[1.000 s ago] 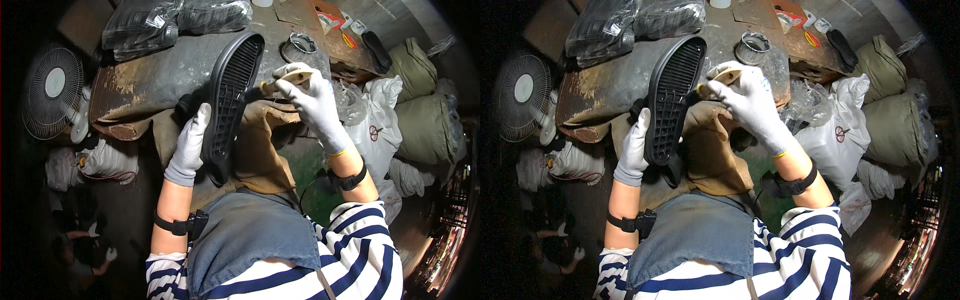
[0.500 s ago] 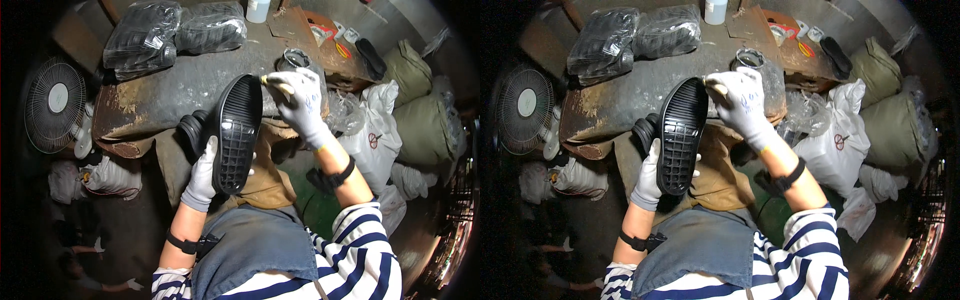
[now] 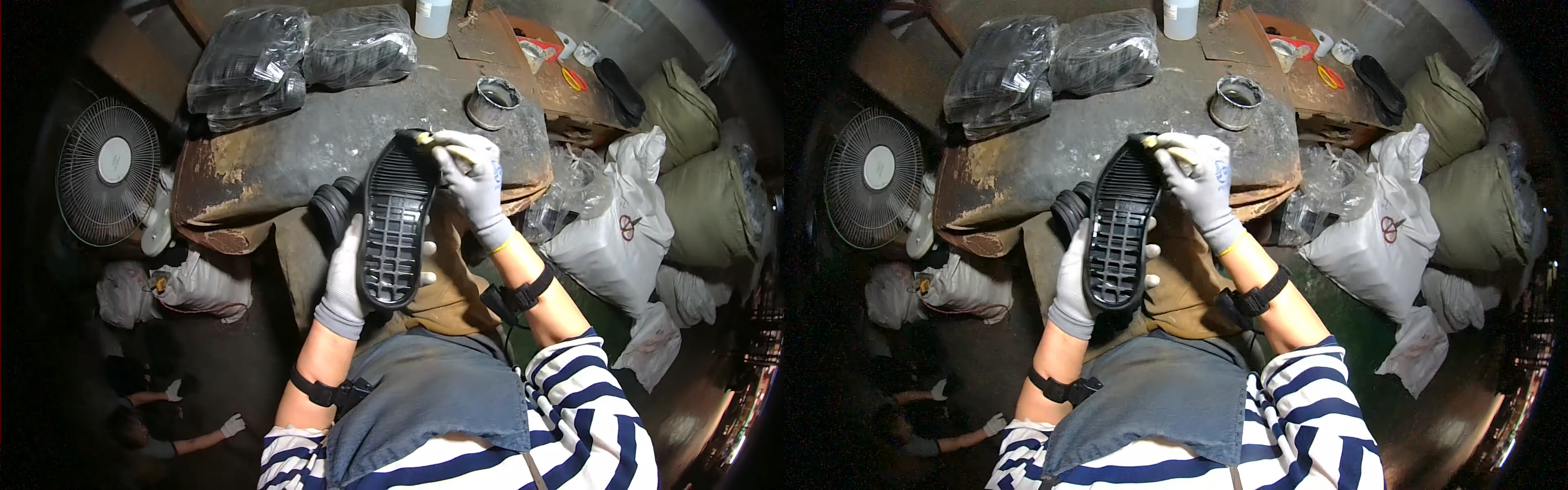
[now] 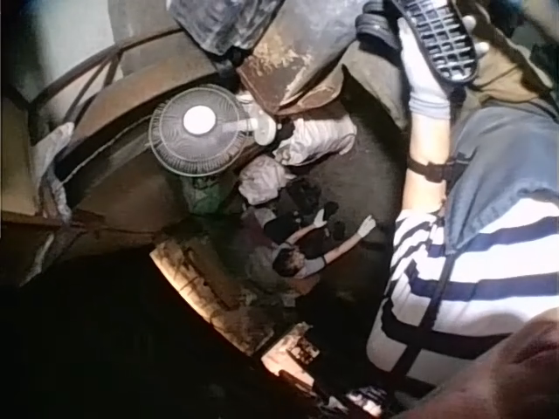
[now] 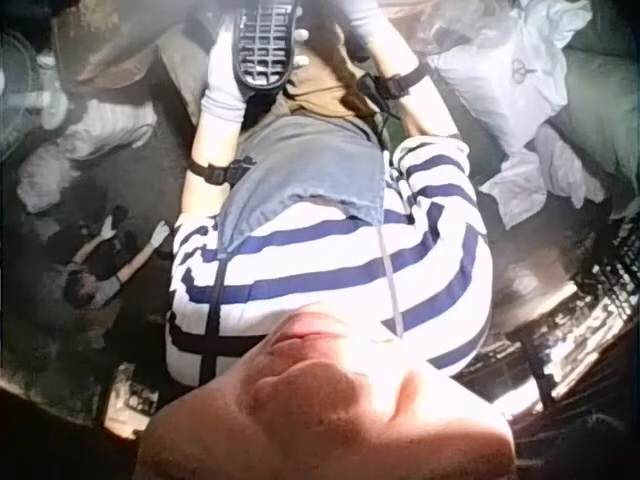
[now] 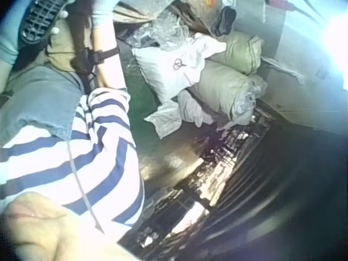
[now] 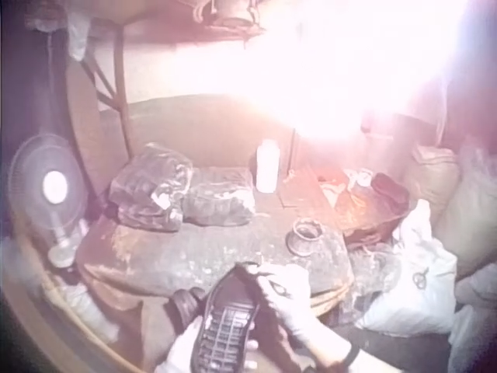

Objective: Applying adhesive to the inner surface of shoe soles using a brush in a manufacturing workshop.

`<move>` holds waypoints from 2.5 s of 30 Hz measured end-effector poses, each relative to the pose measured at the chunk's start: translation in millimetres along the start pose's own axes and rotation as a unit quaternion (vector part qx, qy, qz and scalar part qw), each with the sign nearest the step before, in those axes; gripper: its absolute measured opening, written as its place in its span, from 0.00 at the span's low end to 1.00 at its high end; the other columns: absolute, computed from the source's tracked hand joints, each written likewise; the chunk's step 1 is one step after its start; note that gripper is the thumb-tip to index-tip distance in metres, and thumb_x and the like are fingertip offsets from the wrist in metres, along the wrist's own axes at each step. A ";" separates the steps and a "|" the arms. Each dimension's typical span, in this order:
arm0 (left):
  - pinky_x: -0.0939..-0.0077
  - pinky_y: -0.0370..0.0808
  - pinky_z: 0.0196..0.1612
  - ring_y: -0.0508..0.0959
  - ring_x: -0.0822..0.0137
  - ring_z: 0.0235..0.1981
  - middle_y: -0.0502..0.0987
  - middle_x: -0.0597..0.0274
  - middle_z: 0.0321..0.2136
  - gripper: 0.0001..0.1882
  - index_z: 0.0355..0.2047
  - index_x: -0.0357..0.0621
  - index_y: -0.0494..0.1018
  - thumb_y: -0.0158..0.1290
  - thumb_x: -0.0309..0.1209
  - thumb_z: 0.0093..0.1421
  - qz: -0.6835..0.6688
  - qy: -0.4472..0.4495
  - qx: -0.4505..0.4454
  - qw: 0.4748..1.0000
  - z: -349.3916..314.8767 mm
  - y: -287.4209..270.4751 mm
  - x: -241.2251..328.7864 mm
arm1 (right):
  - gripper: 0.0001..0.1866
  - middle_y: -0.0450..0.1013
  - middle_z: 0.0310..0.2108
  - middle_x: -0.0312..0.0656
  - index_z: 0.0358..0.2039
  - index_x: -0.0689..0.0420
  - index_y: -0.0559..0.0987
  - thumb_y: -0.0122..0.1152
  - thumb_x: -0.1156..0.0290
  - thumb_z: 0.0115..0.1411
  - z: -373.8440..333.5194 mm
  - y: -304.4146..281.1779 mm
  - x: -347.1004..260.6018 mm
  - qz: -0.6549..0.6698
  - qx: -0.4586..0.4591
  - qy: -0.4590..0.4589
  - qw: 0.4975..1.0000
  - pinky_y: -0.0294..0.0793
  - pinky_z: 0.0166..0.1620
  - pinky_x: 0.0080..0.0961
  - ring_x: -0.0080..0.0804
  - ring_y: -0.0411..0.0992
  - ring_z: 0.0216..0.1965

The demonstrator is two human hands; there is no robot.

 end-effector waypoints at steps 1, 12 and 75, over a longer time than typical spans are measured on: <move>0.24 0.69 0.54 0.70 0.35 0.58 0.63 0.42 0.64 0.34 0.68 0.42 0.57 0.35 0.53 0.71 0.014 0.001 0.012 1.000 -0.6 -1.2 0.0 | 0.05 0.80 0.36 0.33 0.33 0.50 0.83 0.67 0.68 0.55 -0.5 5.4 -8.3 0.002 -0.030 -0.011 0.999 0.67 0.41 0.32 0.34 0.73 0.31; 0.25 0.67 0.56 0.67 0.34 0.60 0.63 0.44 0.64 0.32 0.67 0.43 0.59 0.33 0.52 0.71 -0.014 0.013 -0.042 0.999 0.1 -6.3 6.2 | 0.07 0.81 0.38 0.37 0.35 0.54 0.84 0.67 0.69 0.56 12.1 8.9 -11.3 0.127 -0.136 0.036 0.982 0.71 0.49 0.29 0.36 0.77 0.42; 0.62 0.71 0.62 0.72 0.57 0.58 0.70 0.49 0.58 0.23 0.58 0.39 0.69 0.55 0.28 0.63 0.223 0.483 0.271 0.802 -216.7 -140.7 96.2 | 0.15 0.75 0.46 0.42 0.48 0.67 0.77 0.55 0.69 0.68 24.4 -80.1 65.8 0.207 0.047 0.219 0.952 0.69 0.55 0.26 0.27 0.72 0.48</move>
Point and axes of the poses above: each hand's wrist, its own z-axis towards the middle knuckle, its own y-axis out of the palm, x = y × z, the point moved 3 cm from there along z, towards the middle knuckle
